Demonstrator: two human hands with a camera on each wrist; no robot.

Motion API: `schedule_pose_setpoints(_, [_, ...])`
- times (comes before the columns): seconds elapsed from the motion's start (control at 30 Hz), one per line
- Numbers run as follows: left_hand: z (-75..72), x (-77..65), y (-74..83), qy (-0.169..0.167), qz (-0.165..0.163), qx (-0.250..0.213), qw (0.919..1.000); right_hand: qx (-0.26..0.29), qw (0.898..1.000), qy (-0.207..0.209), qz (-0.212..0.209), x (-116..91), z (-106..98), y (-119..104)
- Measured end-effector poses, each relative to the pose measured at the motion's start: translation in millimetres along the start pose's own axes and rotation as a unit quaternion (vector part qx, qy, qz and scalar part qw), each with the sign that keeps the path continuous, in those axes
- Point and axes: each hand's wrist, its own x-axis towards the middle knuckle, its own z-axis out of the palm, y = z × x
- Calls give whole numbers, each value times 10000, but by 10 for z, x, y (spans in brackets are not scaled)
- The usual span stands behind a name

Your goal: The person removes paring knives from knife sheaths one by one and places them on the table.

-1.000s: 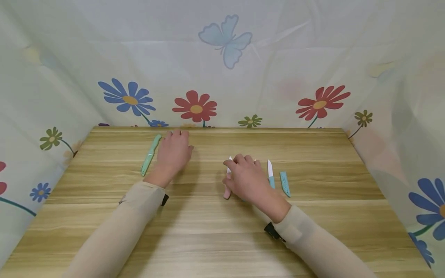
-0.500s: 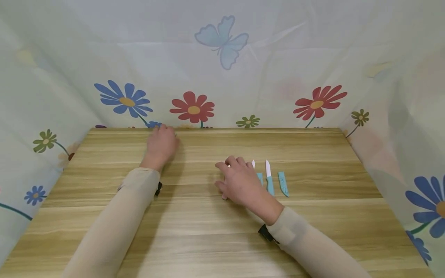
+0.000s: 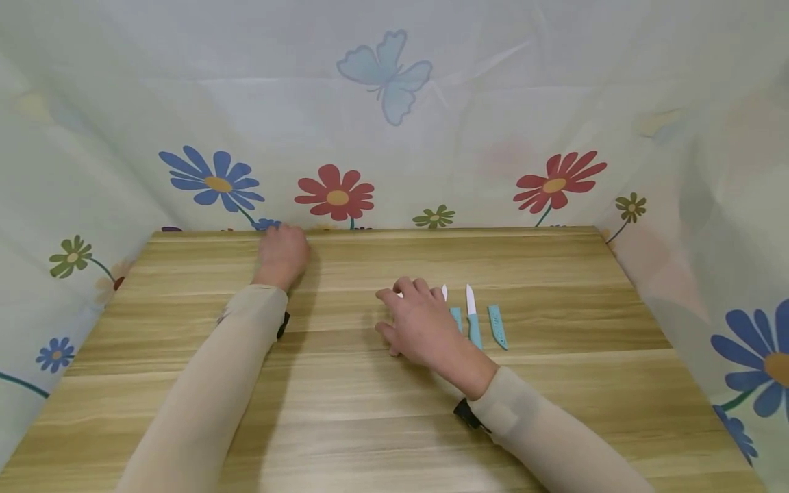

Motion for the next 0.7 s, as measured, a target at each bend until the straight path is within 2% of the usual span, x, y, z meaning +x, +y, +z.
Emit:
schedule_pose_setpoints(0.27, [53,66,22,-168,-180,-2,9997,14,9999,94,-43,52,-3,-16])
schedule_pose_setpoints(0.7, [-20,-11,82,-444,-591,-412,9964,50,9999,-130,-87,259,-40,-79])
